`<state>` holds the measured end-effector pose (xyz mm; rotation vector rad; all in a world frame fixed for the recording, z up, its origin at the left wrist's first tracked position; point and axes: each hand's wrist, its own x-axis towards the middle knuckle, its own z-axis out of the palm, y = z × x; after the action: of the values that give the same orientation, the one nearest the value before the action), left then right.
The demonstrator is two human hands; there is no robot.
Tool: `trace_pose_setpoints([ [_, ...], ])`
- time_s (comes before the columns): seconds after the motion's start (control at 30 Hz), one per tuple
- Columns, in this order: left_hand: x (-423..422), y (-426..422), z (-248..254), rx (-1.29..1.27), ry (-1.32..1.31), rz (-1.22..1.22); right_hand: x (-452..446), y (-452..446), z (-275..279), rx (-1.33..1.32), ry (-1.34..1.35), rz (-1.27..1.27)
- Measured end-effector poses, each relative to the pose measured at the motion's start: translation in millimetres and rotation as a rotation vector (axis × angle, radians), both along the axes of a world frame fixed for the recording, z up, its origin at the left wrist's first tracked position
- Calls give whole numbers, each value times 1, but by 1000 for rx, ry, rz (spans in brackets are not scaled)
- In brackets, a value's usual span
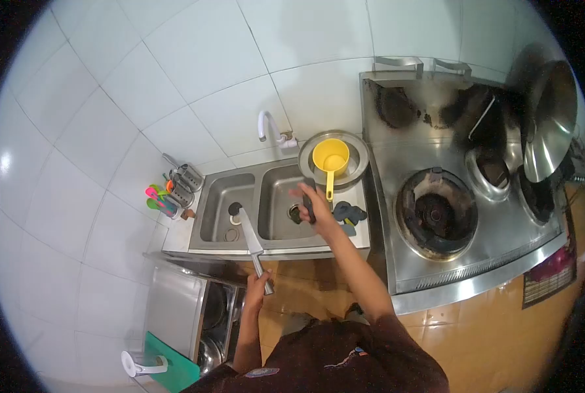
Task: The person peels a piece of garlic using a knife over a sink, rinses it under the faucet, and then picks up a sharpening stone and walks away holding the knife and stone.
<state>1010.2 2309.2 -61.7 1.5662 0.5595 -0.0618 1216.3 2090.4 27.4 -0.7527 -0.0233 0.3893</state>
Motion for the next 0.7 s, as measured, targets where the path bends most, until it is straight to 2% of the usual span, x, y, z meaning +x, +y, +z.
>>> trace_pose_setpoints([
  [0.1,0,-2,-11,-7,-72,39,62,24,16,-172,-57,-87],
  [0.2,4,-1,1,101,-94,31,147,59,1,-273,-53,-241],
  [0.27,9,17,5,59,0,-2,198,78,-1,-352,-2,-380],
  [0.4,37,63,0,9,76,-41,294,119,-31,-372,183,-565],
  [0.57,96,138,-47,-17,162,-222,359,150,-84,-617,6,-752],
  [0.63,117,160,-49,-10,109,-256,380,150,-119,-472,6,-817],
  [0.7,146,176,-34,-71,211,-291,367,148,-118,-445,98,-798],
])
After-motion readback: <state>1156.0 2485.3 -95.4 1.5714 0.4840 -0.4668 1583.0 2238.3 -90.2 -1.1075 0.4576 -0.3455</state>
